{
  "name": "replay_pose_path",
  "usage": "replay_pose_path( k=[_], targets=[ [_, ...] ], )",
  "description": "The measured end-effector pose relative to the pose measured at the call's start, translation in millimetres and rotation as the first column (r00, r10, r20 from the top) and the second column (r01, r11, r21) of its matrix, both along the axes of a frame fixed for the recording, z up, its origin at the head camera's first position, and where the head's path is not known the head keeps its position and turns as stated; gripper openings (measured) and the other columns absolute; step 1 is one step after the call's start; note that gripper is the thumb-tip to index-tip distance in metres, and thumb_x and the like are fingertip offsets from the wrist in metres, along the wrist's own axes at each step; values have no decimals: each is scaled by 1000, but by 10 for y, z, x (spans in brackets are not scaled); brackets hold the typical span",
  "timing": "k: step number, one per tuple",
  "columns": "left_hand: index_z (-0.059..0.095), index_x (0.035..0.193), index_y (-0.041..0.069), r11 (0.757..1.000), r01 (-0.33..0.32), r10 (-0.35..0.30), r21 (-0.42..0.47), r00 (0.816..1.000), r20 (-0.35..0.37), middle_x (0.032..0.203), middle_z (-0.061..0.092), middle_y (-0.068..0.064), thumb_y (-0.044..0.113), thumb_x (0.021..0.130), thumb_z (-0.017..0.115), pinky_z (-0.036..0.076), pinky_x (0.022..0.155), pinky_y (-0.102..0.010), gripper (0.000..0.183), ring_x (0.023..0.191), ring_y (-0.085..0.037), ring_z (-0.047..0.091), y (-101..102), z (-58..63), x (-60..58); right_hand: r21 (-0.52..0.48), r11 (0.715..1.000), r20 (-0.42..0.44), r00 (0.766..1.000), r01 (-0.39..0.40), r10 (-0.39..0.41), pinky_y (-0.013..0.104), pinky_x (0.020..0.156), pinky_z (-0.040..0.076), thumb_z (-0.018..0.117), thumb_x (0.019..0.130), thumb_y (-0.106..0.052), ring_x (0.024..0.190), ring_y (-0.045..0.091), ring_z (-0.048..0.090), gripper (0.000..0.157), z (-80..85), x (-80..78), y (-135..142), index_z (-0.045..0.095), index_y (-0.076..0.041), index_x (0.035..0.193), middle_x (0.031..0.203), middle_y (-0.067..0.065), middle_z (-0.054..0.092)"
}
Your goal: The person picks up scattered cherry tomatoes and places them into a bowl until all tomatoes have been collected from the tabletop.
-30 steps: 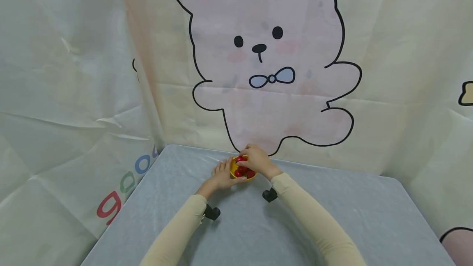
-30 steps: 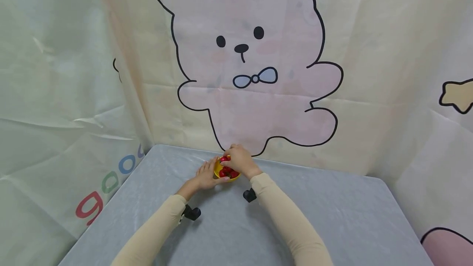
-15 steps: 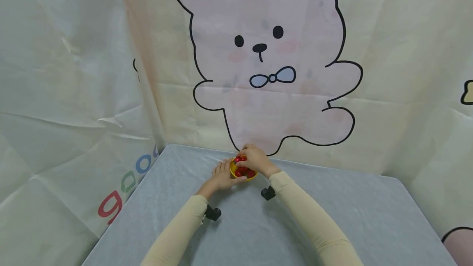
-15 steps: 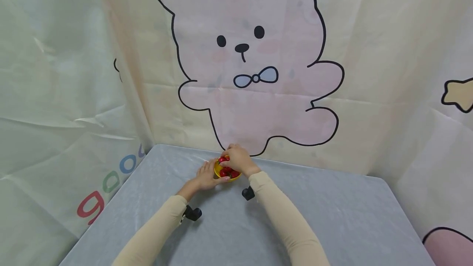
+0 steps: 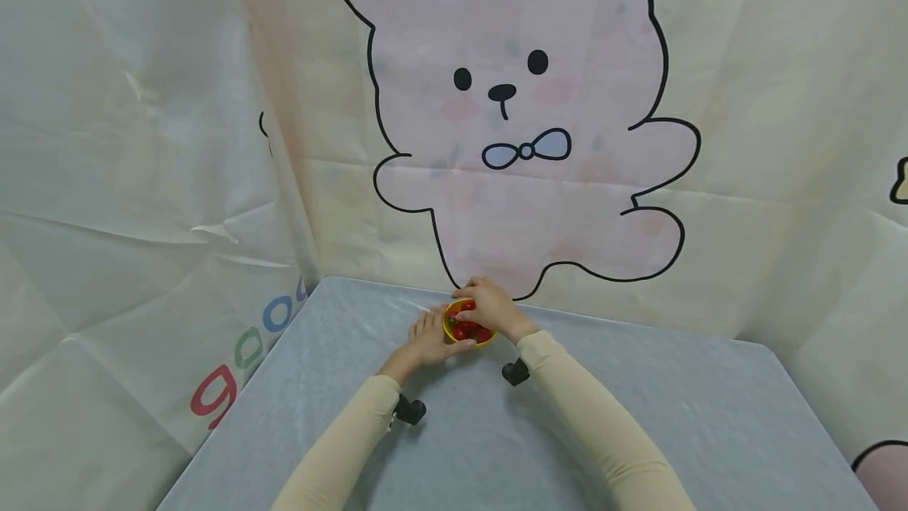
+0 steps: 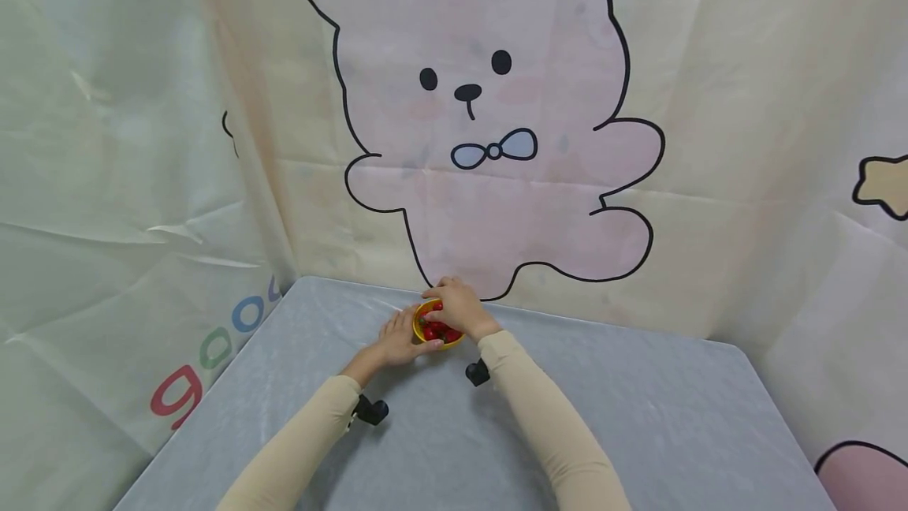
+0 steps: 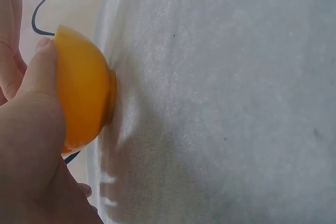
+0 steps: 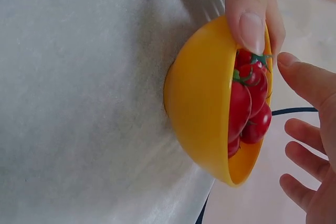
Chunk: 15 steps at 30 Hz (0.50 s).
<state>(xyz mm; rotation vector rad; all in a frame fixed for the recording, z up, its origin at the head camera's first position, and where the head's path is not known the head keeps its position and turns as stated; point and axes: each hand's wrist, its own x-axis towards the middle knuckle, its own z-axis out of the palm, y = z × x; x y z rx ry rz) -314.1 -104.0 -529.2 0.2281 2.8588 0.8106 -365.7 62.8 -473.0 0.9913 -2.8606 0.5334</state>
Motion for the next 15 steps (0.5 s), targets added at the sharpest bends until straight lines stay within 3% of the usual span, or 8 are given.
replay_pose_path(
  k=[8, 15],
  targets=[
    [13, 158, 10, 1000, -6, 6, -2, 1000, -15, 164, 19, -20, 75, 84, 56, 17, 120, -63, 107, 153, -45, 12, 2, 22, 0, -4, 1000, -7, 1000, 16, -16, 45, 98, 53, 75, 88, -31, 111, 25, 58, 38, 11, 0, 78, 71, -17, 123, 120, 8, 66],
    [14, 158, 13, 1000, -7, 7, 8, 999, -40, 165, 18, -19, 71, 84, 60, 15, 121, -64, 106, 152, -44, 13, 16, 13, -15, -18, 1000, -24, 999, 23, -24, 48, 94, 53, 75, 88, -26, 108, 28, 60, 39, 50, 78, 281, 70, -12, 124, 118, 11, 66]
  ],
)
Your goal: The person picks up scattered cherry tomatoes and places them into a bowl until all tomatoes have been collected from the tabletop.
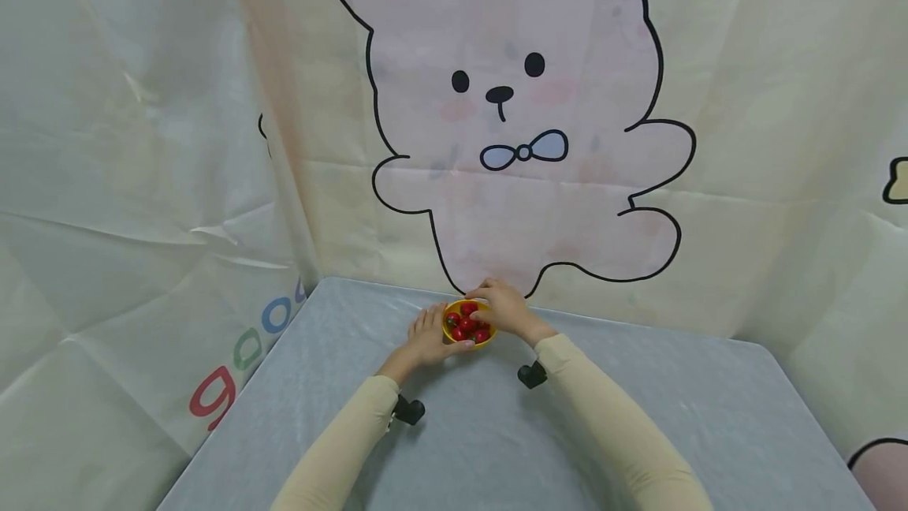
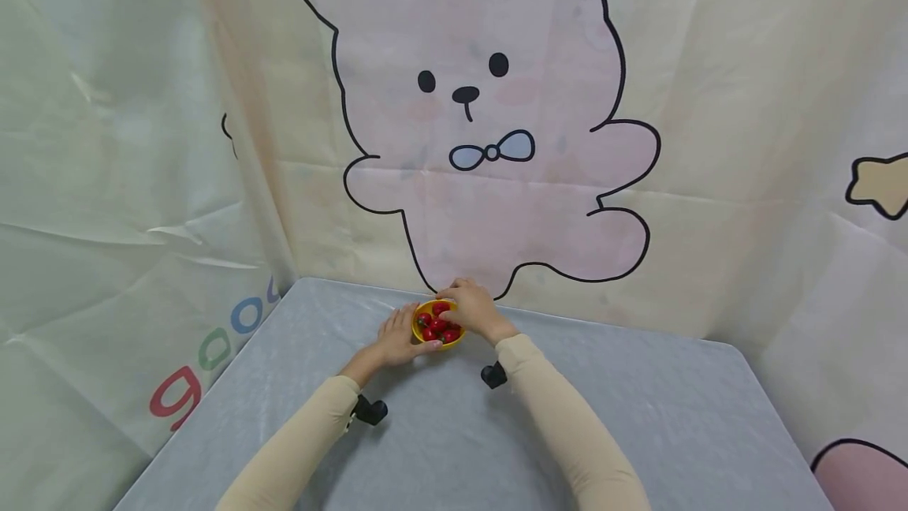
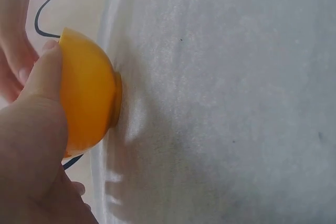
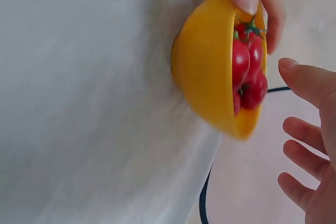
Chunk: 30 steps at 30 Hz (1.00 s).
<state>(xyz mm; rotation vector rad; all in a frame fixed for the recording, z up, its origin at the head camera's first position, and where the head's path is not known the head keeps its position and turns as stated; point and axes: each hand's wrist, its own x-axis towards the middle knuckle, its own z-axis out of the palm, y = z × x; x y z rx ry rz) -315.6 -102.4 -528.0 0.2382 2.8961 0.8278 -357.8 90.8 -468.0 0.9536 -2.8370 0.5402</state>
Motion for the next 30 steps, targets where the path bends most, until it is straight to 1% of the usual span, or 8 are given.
replay_pose_path(
  k=[4, 8, 12, 16, 22, 25, 30],
  targets=[
    [14, 158, 12, 1000, 3, -3, 5, 1000, 6, 164, 18, -21, 69, 85, 60, 13, 121, -63, 103, 152, -44, 12, -9, -9, -6, -48, 999, -8, 1000, 13, -13, 49, 91, 54, 77, 86, -24, 106, 31, 62, 40, 25, 60, 213, 70, -11, 123, 116, 13, 67],
    [15, 158, 13, 1000, -8, 8, 9, 1000, 16, 164, 19, -22, 69, 85, 61, 13, 122, -62, 103, 152, -44, 13, -28, 9, 3, -73, 997, -27, 999, 34, -36, 49, 93, 52, 75, 88, -26, 107, 31, 61, 38, 31, 73, 444, 70, -11, 123, 116, 13, 67],
    [15, 158, 15, 1000, -13, 13, 7, 999, 32, 164, 20, -21, 70, 84, 62, 13, 122, -62, 104, 152, -43, 13, -38, 22, 6, -70, 996, -11, 998, 60, -61, 48, 96, 51, 73, 89, -30, 109, 30, 60, 38, 25, 76, 615, 70, -13, 123, 118, 10, 66],
    [16, 158, 14, 1000, -10, 9, 14, 999, 33, 163, 20, -21, 70, 83, 62, 12, 122, -63, 105, 152, -44, 12, -40, -1, -1, -59, 996, 17, 998, 66, -65, 49, 97, 50, 73, 90, -32, 111, 30, 58, 38, 18, 104, 702, 70, -16, 124, 121, 9, 65],
    [16, 158, 14, 1000, -7, 7, 7, 1000, 26, 163, 22, -20, 72, 82, 61, 14, 121, -63, 106, 152, -43, 14, -15, -23, 8, -57, 995, 51, 995, 87, -84, 51, 102, 47, 74, 88, -33, 118, 30, 55, 38, 12, 201, 803, 70, -18, 123, 124, 9, 64],
    [15, 158, 14, 1000, -6, 6, 3, 1000, 25, 163, 22, -20, 73, 82, 61, 15, 121, -63, 107, 152, -43, 14, -1, -26, 11, -54, 994, 45, 995, 96, -94, 53, 102, 47, 75, 88, -32, 120, 32, 55, 39, 4, 258, 872, 70, -17, 123, 126, 11, 63],
    [14, 159, 15, 1000, -11, 11, -1, 999, 30, 164, 20, -20, 73, 82, 60, 14, 121, -62, 107, 153, -42, 13, 16, -19, 5, -61, 992, 33, 993, 113, -111, 52, 101, 48, 75, 87, -31, 120, 32, 55, 39, -30, 357, 1003, 69, -16, 123, 124, 10, 64]
  ],
)
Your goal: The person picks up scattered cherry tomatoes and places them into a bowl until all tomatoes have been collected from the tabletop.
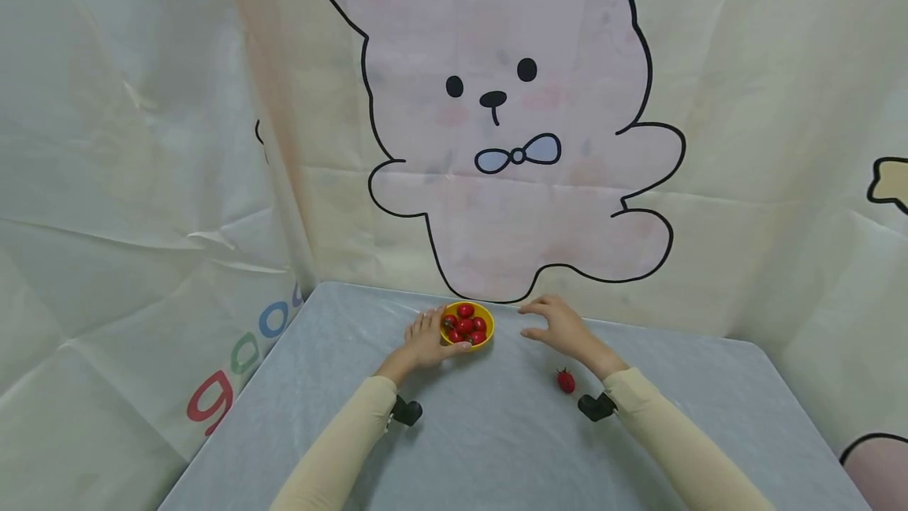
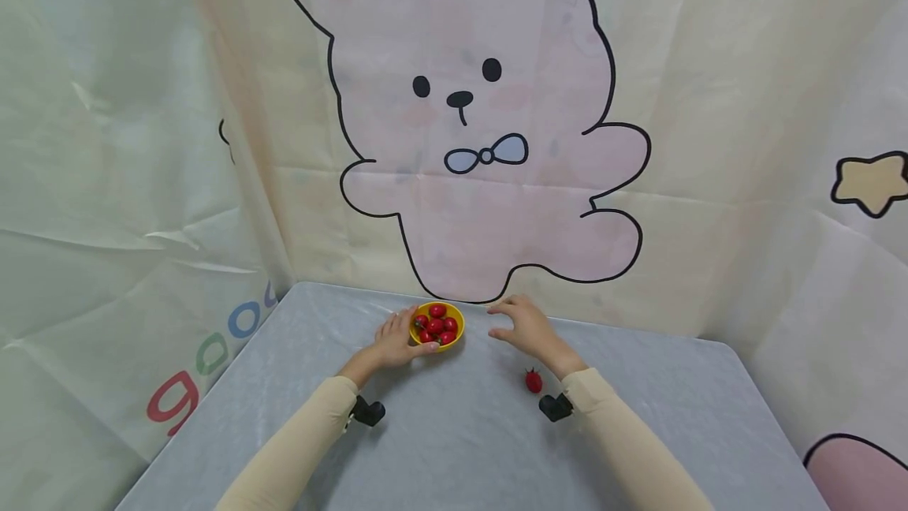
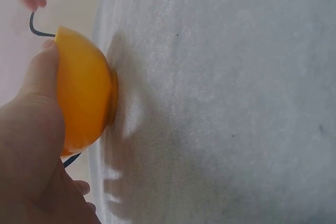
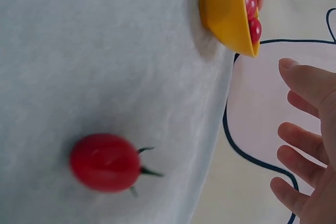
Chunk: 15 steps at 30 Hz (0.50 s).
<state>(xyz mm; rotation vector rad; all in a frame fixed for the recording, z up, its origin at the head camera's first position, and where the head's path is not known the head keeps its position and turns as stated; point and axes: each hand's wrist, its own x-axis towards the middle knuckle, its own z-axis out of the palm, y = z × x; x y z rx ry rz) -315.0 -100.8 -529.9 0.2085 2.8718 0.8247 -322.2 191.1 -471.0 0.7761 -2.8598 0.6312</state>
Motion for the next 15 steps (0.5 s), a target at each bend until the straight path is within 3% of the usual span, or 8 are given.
replay_pose_path(
  k=[15],
  targets=[
    [19, 157, 16, 1000, -1, 1, 18, 1000, -12, 163, 21, -20, 69, 81, 65, 12, 121, -64, 103, 152, -43, 13, -1, 11, -23, -37, 999, -15, 1000, 9, -9, 57, 97, 47, 77, 86, -26, 117, 37, 56, 39, -212, 268, 348, 70, -10, 121, 122, 13, 65]
  ],
)
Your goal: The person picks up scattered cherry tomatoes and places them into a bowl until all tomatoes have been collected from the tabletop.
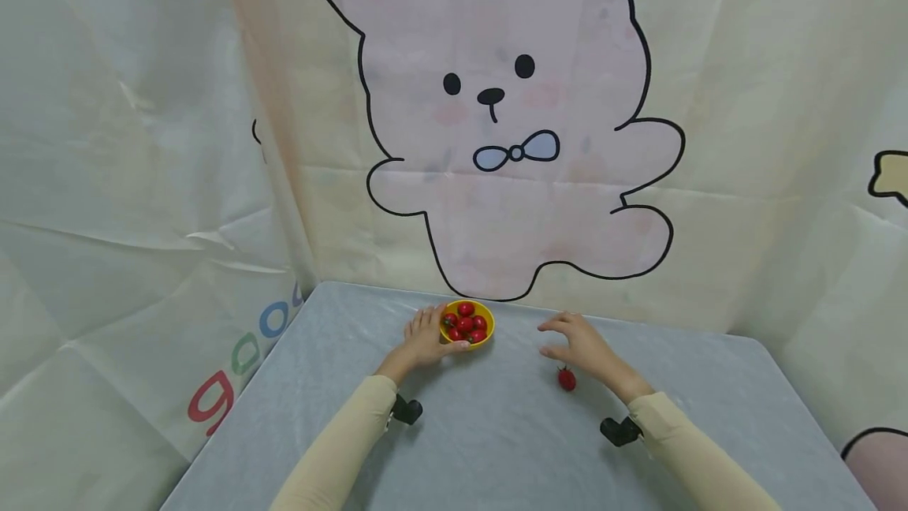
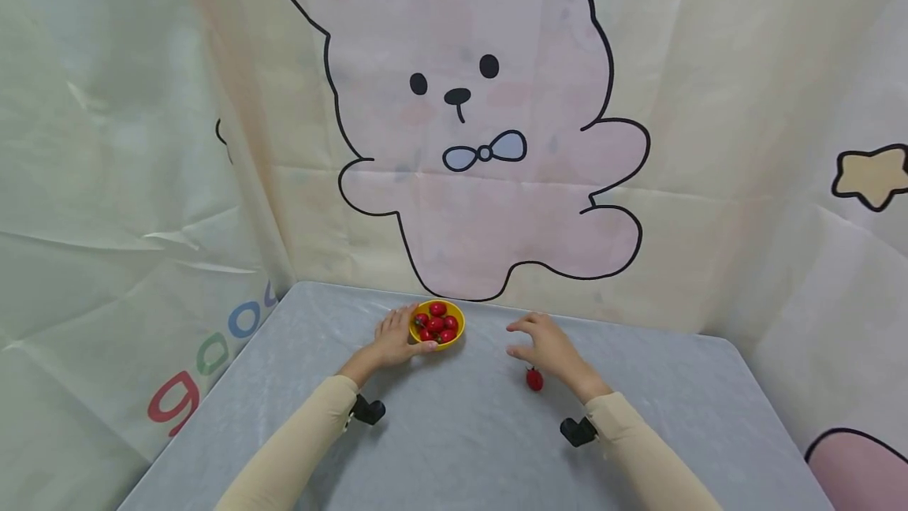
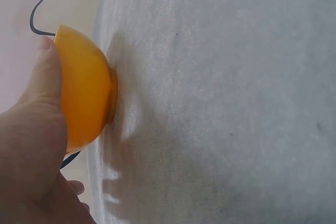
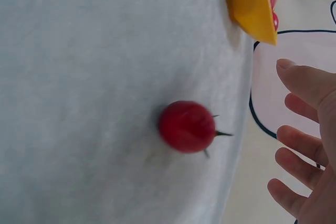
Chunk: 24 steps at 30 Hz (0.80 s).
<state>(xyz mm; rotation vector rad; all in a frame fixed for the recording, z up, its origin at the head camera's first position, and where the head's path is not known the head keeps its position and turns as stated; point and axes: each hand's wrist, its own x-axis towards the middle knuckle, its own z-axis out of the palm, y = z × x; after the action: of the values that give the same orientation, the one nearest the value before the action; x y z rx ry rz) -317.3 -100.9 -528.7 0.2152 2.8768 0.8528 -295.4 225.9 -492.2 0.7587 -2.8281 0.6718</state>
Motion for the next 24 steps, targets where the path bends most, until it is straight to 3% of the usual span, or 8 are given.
replay_pose_path(
  k=[12, 17, 24],
  targets=[
    [19, 157, 17, 1000, -7, 7, -2, 1000, 5, 163, 20, -20, 69, 81, 65, 12, 121, -63, 103, 153, -42, 13, 3, 30, 14, -43, 999, 21, 1000, 0, 1, 55, 94, 46, 78, 84, -23, 112, 34, 55, 34, -159, 173, 242, 73, -8, 114, 116, 13, 64],
    [16, 158, 16, 1000, -2, 2, -7, 1000, 10, 164, 18, -21, 69, 82, 64, 10, 122, -63, 105, 153, -42, 10, -6, -19, -18, -22, 999, -12, 1000, -25, 25, 53, 89, 46, 81, 80, -23, 107, 34, 56, 36, -217, 247, 351, 73, -8, 112, 113, 12, 65],
    [14, 159, 16, 1000, -8, 8, -19, 1000, 18, 165, 17, -20, 71, 81, 63, 9, 122, -62, 106, 153, -42, 8, 1, -43, -25, 24, 1000, 42, 999, 6, -7, 52, 92, 47, 83, 78, -29, 108, 31, 56, 41, -276, 278, 414, 73, -10, 113, 114, 9, 65]
  ],
)
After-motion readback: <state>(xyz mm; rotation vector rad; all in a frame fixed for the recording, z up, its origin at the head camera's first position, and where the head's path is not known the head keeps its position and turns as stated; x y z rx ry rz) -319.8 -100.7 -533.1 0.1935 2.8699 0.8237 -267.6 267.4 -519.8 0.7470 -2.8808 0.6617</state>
